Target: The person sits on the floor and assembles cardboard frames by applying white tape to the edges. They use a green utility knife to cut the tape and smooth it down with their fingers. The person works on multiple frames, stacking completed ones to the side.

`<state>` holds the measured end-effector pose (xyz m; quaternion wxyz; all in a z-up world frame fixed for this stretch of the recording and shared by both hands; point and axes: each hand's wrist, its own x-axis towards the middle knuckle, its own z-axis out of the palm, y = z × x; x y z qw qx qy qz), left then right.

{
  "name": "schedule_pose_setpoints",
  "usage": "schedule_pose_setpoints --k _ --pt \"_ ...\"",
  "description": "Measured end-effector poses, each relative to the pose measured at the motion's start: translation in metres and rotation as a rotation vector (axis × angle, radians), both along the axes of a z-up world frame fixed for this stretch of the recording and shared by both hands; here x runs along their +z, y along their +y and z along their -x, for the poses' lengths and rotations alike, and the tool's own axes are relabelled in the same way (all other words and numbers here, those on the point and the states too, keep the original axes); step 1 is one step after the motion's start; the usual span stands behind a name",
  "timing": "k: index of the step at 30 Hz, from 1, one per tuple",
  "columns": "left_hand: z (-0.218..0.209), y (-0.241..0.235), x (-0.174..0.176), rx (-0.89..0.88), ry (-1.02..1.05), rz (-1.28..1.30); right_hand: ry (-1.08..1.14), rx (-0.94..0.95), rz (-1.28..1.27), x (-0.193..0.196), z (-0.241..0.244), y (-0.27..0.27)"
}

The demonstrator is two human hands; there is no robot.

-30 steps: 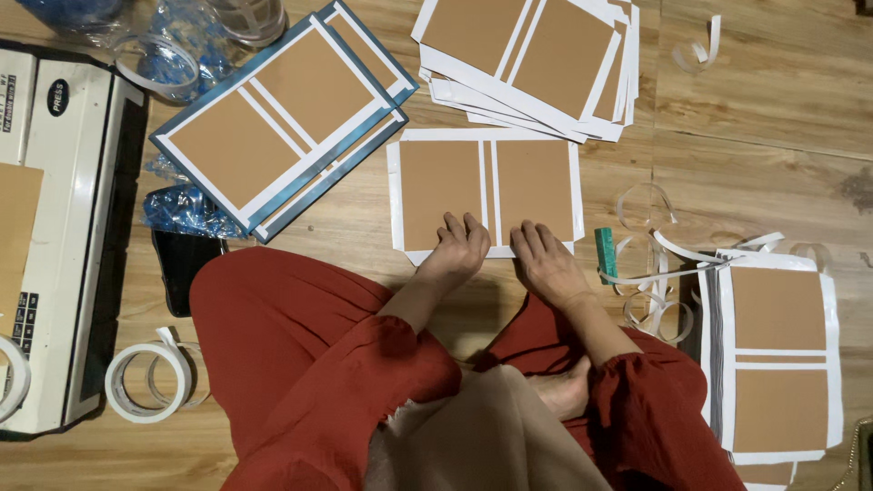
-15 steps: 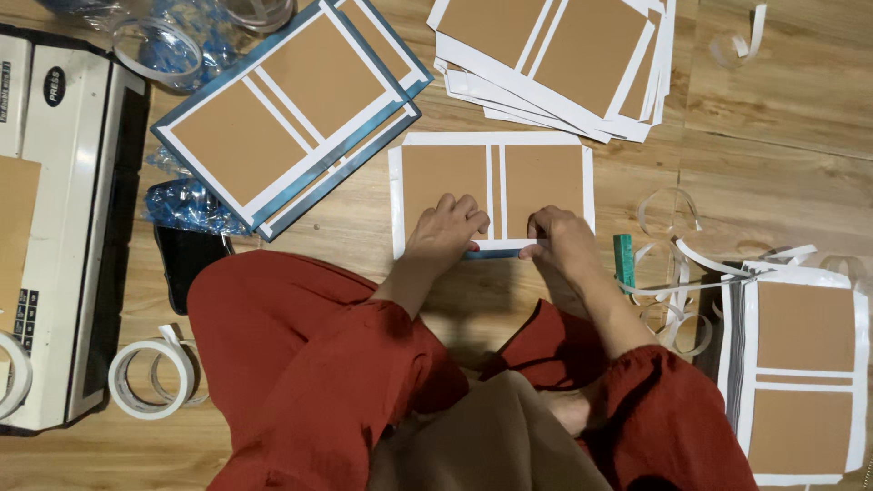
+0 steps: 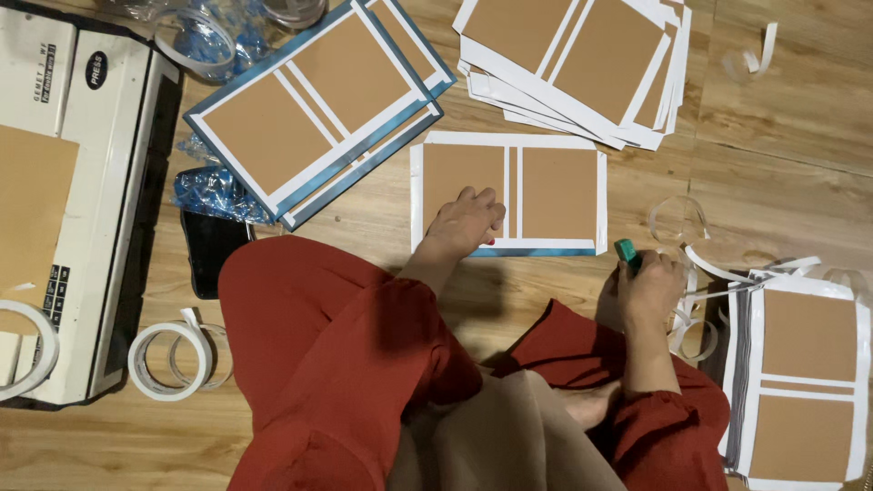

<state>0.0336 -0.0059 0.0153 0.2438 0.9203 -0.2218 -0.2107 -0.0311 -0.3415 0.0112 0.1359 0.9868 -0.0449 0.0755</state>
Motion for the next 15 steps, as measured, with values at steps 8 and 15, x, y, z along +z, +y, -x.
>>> schedule_pose_setpoints --k 8,15 --pt "-0.015 0.006 -0.011 -0.038 0.015 0.113 0.182 0.544 -0.263 0.023 0.019 0.172" --pt "-0.013 0.007 -0.009 -0.043 0.015 0.14 0.174 0.284 -0.337 0.026 0.005 0.146"
